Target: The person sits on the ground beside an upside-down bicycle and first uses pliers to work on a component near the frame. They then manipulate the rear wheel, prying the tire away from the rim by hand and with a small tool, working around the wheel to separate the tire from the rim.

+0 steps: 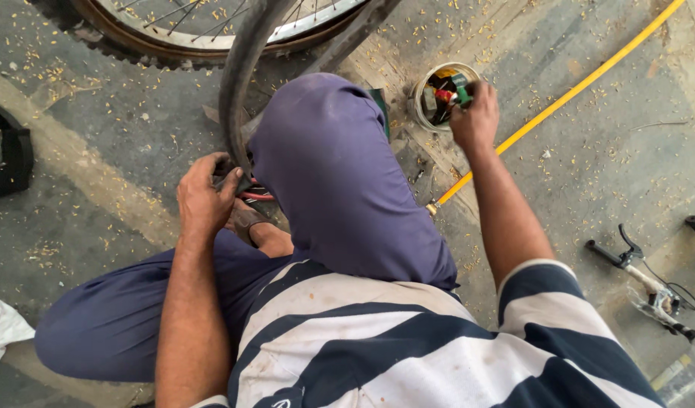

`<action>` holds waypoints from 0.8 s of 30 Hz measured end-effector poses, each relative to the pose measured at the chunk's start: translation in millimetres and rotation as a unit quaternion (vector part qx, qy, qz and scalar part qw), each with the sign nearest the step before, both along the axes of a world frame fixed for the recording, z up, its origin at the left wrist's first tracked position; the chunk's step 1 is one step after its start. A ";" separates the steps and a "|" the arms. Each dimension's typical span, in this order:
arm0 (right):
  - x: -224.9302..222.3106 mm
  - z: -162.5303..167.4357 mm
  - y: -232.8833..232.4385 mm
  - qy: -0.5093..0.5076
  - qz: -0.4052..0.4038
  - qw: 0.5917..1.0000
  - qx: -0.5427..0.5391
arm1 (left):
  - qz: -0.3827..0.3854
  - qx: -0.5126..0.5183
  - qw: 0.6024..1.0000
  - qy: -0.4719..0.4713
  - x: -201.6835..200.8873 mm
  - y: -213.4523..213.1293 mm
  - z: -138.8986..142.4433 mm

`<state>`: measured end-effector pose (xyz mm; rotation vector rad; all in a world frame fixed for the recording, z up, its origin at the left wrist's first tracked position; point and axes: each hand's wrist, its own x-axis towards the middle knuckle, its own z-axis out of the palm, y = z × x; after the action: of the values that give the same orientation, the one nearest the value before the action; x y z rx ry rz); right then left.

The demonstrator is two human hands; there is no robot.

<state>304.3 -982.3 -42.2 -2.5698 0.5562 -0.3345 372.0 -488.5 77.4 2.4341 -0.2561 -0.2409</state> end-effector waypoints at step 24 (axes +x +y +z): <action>-61.9 -45.0 119.5 0.151 0.095 0.980 0.088 | -0.019 0.018 1.000 0.008 -2.2 5.4 -10.8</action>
<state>242.4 -862.8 -87.2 -2.4886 0.4179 0.1684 369.8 -483.0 66.6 2.4630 -0.2938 -0.2850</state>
